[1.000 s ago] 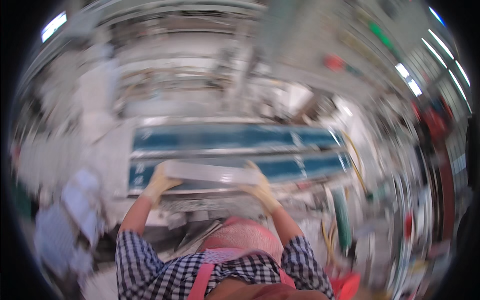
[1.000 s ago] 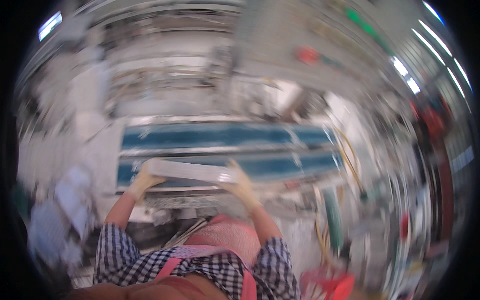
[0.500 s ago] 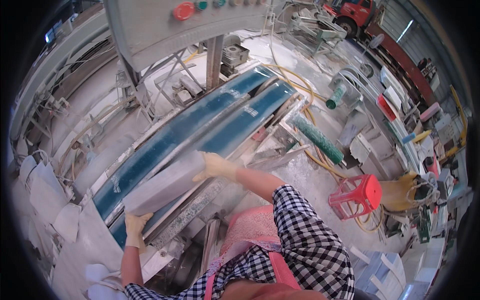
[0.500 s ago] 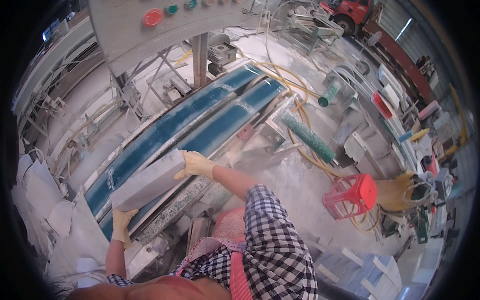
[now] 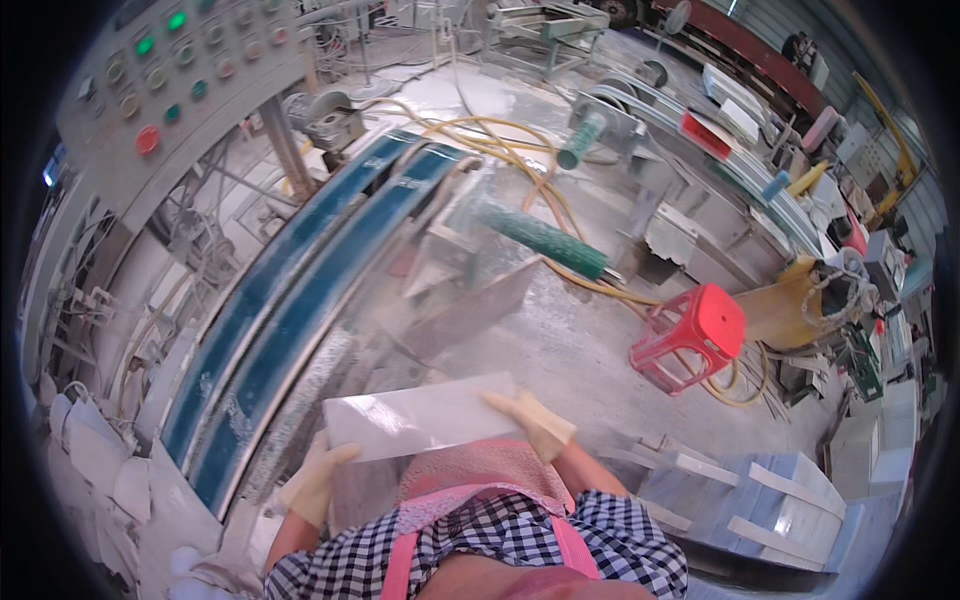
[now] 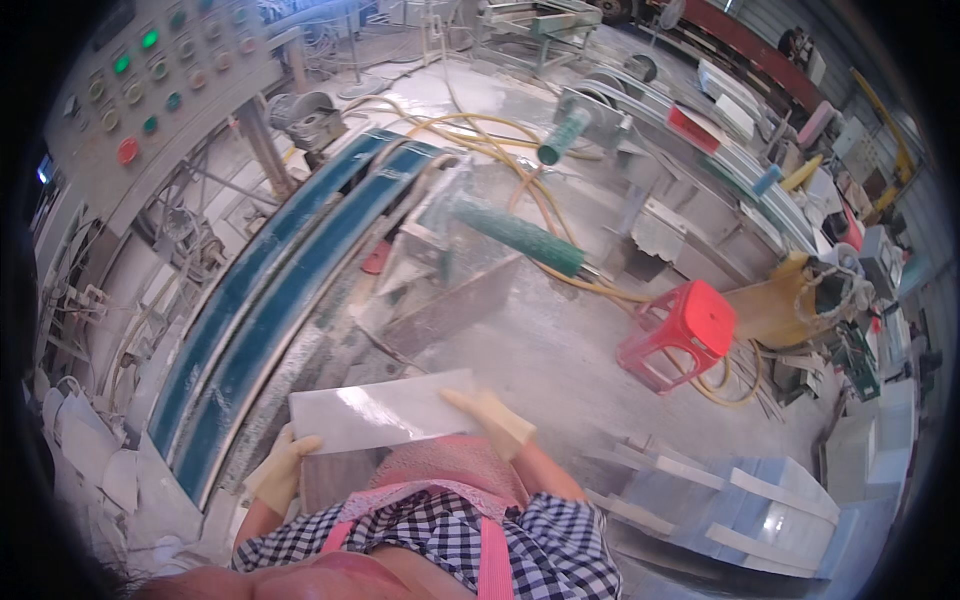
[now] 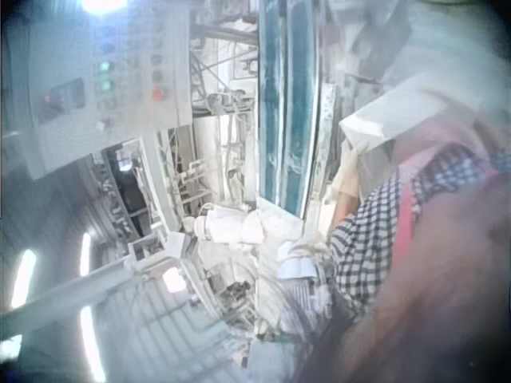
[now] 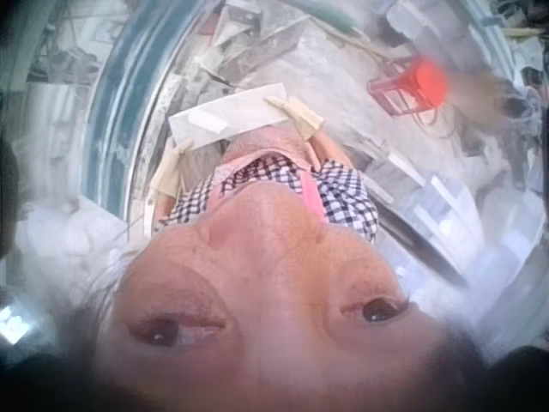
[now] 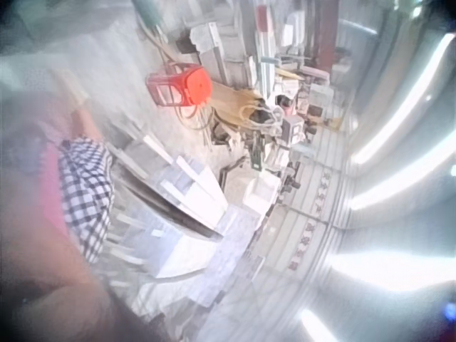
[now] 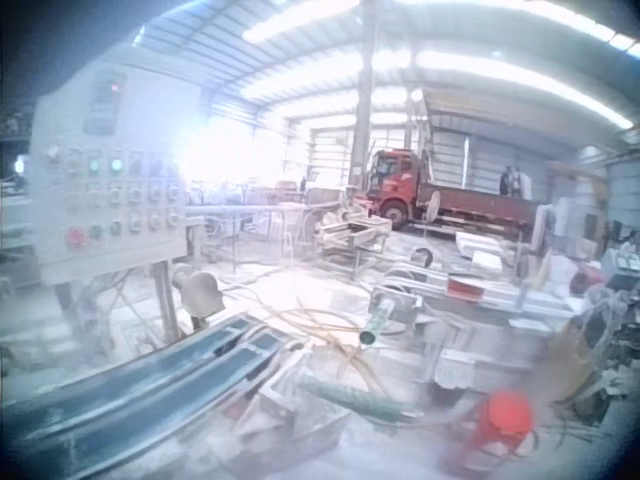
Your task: The person repeatedly picks up rectangular white tiles, rubs their surfaces on a moving belt machine, and stacks the finished tiles. The person handles each tile one at a time, turning them over to treat both sides before stacking them.
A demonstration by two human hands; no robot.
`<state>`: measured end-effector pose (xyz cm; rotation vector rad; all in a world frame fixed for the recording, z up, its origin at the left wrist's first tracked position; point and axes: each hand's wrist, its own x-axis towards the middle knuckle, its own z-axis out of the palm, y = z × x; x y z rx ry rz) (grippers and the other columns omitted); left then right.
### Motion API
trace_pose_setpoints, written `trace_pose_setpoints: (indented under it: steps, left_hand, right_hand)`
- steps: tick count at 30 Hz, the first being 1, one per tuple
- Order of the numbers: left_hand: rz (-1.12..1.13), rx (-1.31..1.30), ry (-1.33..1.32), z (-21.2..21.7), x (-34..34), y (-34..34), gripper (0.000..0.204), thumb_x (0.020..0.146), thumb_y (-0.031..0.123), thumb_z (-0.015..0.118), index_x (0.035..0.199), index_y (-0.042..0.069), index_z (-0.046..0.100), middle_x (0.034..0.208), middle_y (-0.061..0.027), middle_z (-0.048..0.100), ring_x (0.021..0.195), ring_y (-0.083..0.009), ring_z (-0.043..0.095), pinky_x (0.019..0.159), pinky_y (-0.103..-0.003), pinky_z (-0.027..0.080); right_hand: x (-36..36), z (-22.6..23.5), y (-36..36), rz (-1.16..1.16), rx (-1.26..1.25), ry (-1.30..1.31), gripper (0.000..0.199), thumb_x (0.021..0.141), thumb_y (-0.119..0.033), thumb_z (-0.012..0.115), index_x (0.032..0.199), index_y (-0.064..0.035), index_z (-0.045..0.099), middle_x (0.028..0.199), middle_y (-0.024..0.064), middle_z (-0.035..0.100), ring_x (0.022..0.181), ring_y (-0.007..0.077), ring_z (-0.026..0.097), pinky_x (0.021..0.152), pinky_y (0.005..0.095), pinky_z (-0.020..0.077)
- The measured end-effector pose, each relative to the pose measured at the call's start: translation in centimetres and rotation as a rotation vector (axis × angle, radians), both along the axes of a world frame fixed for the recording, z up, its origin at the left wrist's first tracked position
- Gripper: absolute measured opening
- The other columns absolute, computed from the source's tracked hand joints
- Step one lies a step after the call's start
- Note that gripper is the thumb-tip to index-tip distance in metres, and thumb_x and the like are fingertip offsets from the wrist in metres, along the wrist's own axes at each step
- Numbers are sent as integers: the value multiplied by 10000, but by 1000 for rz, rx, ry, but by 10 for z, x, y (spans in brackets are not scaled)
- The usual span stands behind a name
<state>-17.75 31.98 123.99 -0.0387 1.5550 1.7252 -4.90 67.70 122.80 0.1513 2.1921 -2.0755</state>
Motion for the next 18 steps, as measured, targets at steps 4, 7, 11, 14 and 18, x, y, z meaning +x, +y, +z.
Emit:
trace_pose_setpoints:
  steps: [4,7,11,14,18]
  left_hand:
    - [-297,-170,152,-10,50,136,661,835,247,706,1387,-46,492,1330,-154,588,1253,-225,538,1072,-335,396]
    - [-721,-120,427,2,77,227,664,878,292,675,1404,-58,470,1377,-175,552,1274,-240,521,1082,-341,383]
    - [-921,-17,414,18,111,354,694,873,296,694,1433,-42,462,1408,-218,520,1300,-275,504,1093,-363,381]
    - [-978,80,76,30,134,430,722,850,302,727,1437,-31,471,1406,-238,522,1329,-311,487,1108,-368,369]
    - [-1232,-8,82,31,148,515,869,786,338,788,1465,-51,411,1413,-230,527,1326,-297,492,1113,-359,367]
  right_hand:
    - [142,-11,72,-824,-344,-504,534,905,-304,714,1278,54,580,1241,169,643,1103,285,642,937,386,529]
    - [227,-14,111,-1065,-381,-451,619,880,-324,745,1307,77,545,1187,174,659,1007,261,682,851,361,557]
    - [319,4,128,-1416,-439,-209,604,894,-331,731,1289,86,544,1171,174,658,976,249,683,772,366,576]
    - [354,15,124,-1562,-463,-101,587,923,-334,695,1314,70,525,1189,167,651,1001,245,673,803,376,570]
    - [371,26,134,-1805,-563,-208,565,967,-345,633,1368,29,497,1272,148,620,1109,256,634,923,407,529]
